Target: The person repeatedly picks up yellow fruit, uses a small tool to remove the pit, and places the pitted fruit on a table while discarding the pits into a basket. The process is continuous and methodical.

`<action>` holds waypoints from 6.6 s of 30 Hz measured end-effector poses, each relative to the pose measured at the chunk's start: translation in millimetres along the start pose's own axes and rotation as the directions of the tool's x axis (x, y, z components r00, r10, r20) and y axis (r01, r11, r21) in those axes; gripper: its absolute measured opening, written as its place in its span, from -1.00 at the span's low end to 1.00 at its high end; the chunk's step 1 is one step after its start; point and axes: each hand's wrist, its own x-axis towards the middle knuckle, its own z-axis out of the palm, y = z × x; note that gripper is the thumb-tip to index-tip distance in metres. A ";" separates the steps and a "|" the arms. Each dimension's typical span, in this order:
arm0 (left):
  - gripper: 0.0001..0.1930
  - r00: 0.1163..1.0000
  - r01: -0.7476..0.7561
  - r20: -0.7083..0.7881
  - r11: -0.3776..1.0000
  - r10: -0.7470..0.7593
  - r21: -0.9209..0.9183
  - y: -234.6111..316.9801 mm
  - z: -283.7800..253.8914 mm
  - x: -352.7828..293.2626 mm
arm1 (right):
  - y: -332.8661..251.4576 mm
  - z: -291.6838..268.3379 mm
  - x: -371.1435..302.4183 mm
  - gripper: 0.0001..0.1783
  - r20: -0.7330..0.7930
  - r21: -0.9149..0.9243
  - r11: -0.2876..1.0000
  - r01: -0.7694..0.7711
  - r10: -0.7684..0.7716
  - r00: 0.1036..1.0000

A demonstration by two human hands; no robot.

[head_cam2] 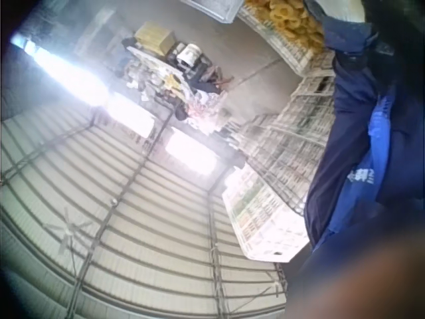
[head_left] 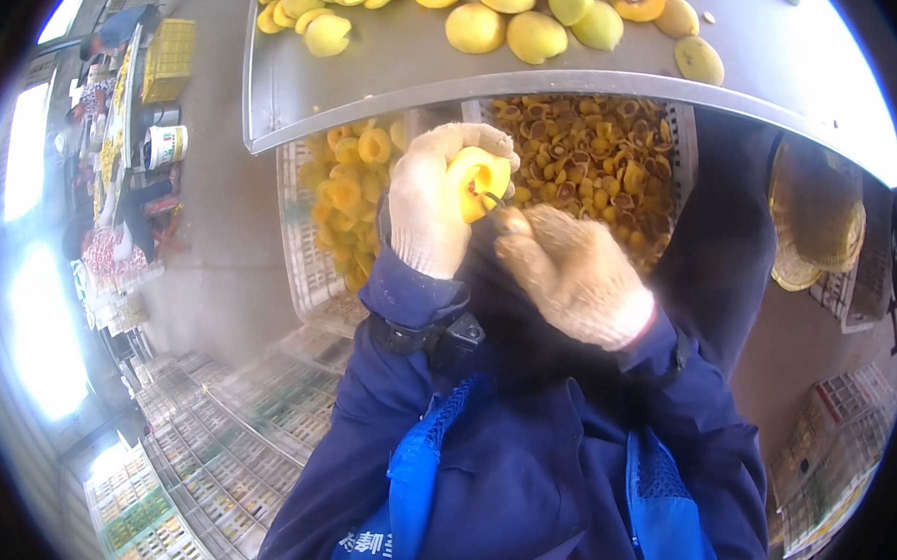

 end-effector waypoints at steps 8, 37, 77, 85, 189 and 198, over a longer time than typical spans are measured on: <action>-0.79 0.998 0.011 0.056 0.995 -0.017 0.101 12.3 7.3 2.8 | -8.0 -23.7 6.9 -0.80 0.004 -0.390 0.919 -0.055 0.061 0.998; -0.83 0.974 0.211 -0.040 0.957 -0.223 -0.196 7.6 20.0 -14.4 | -26.3 -55.9 -13.9 -0.80 0.073 -0.503 0.864 0.020 0.019 0.997; -0.46 0.930 0.360 0.366 0.155 0.015 -0.920 -7.9 -11.9 30.8 | -35.4 0.1 10.5 -0.72 -0.185 -0.012 1.000 -0.028 0.025 0.982; -0.41 0.886 0.391 0.237 0.369 -0.399 -0.843 7.9 16.2 -6.0 | -31.5 7.3 -6.6 -0.70 -0.234 -0.140 0.988 -0.059 0.025 0.972; -0.54 0.964 -0.030 -0.184 0.613 -0.190 -0.790 26.3 35.6 -19.0 | -33.3 18.8 3.1 -0.75 -0.202 -0.175 0.981 -0.082 0.045 0.978; -0.50 0.992 0.128 0.090 0.592 -0.094 -0.796 4.9 23.9 -1.3 | -37.8 -18.1 16.1 -0.36 0.339 0.389 0.735 -0.555 0.446 0.828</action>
